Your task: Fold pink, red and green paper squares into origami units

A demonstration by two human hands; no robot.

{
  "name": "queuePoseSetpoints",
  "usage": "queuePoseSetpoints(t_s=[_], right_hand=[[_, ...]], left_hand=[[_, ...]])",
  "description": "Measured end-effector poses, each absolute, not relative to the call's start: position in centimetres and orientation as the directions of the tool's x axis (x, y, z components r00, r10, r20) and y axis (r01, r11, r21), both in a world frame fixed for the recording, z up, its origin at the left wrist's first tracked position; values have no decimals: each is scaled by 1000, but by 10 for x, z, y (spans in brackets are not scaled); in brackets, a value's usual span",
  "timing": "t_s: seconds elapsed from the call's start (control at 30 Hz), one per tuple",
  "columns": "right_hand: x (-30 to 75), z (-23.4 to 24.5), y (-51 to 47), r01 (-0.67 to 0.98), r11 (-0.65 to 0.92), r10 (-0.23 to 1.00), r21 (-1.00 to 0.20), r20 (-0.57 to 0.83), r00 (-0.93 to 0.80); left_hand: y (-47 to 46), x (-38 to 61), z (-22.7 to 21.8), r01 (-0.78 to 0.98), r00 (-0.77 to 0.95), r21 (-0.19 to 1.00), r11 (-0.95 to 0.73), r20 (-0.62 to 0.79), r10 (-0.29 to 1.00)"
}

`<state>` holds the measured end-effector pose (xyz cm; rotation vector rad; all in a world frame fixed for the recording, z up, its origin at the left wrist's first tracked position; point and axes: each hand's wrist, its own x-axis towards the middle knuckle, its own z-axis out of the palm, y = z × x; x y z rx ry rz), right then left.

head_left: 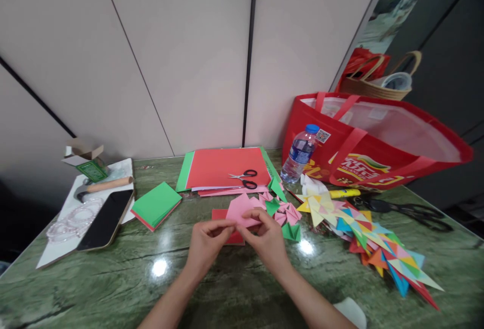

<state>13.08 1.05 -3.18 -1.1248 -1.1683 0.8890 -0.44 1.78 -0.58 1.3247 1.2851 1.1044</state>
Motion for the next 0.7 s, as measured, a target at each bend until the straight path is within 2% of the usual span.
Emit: queuePoseSetpoints(t_s=[0.17, 0.37, 0.53, 0.7], right_hand=[[130, -34, 10, -26, 178, 969, -984, 171, 178], [131, -39, 16, -224, 167, 973, -960, 125, 192], [131, -38, 17, -367, 131, 988, -921, 92, 123], [132, -31, 16, -349, 137, 990, -927, 113, 87]], left_hand=[[19, -4, -7, 105, 58, 994, 45, -51, 997], [23, -9, -11, 39, 41, 993, 108, -110, 993], [27, -15, -13, -13, 66, 991, 134, -133, 989], [31, -22, -11, -99, 120, 981, 168, -156, 980]])
